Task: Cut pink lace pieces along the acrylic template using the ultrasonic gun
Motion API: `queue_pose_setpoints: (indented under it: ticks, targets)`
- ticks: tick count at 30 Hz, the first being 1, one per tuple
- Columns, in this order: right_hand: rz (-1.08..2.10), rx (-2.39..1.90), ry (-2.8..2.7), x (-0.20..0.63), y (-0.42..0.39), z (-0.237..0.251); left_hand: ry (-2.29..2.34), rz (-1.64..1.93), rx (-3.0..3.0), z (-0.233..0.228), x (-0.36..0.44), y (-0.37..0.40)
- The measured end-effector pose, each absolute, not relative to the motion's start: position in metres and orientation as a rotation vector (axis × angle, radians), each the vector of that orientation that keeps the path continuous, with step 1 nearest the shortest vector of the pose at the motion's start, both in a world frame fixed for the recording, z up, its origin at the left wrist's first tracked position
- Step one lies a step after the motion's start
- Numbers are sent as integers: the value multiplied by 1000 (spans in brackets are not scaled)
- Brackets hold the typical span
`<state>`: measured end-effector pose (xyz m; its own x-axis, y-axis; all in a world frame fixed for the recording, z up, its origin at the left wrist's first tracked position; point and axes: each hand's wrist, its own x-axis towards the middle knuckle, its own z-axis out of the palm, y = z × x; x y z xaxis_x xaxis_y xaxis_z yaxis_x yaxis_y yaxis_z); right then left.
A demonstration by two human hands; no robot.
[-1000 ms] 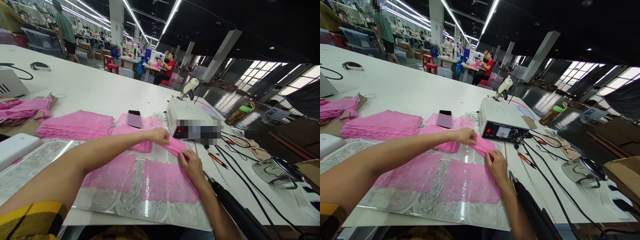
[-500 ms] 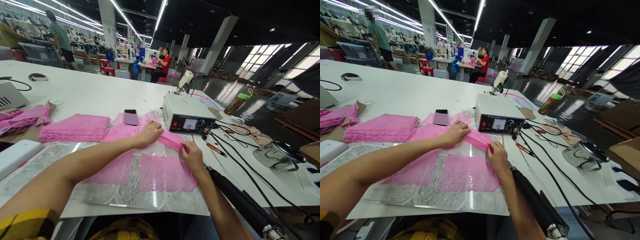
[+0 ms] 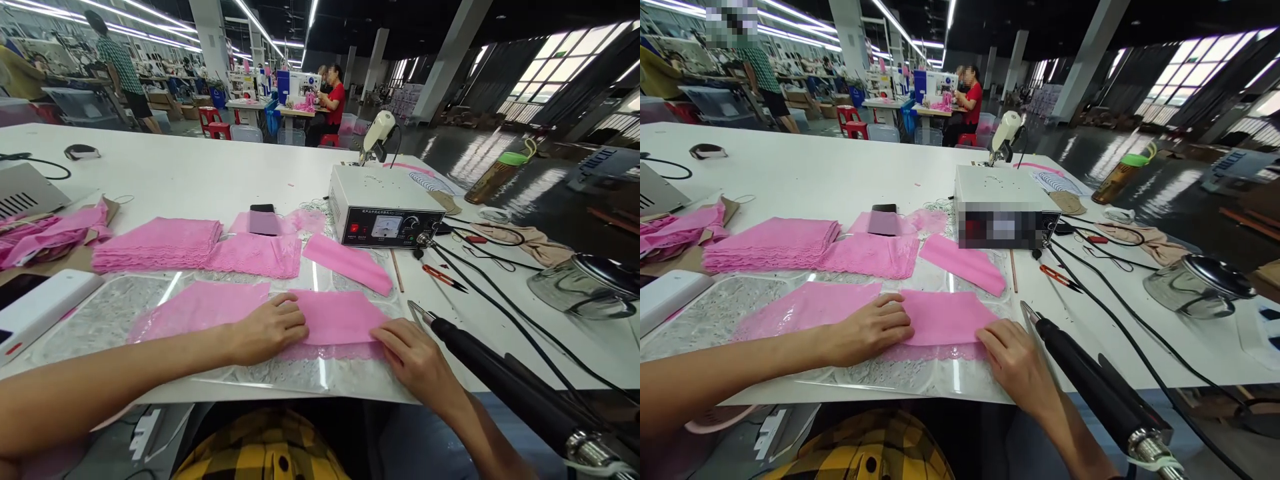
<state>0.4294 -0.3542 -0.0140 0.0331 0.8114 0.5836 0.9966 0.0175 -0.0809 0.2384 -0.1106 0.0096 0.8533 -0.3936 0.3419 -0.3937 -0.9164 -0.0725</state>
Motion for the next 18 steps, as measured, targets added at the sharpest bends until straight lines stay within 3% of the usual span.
queue_pose_setpoints:
  ticks: [18]
  targets:
    - [-538,-2025,-1529,419,-373,-30,-763,431,3016,22,232,-118]
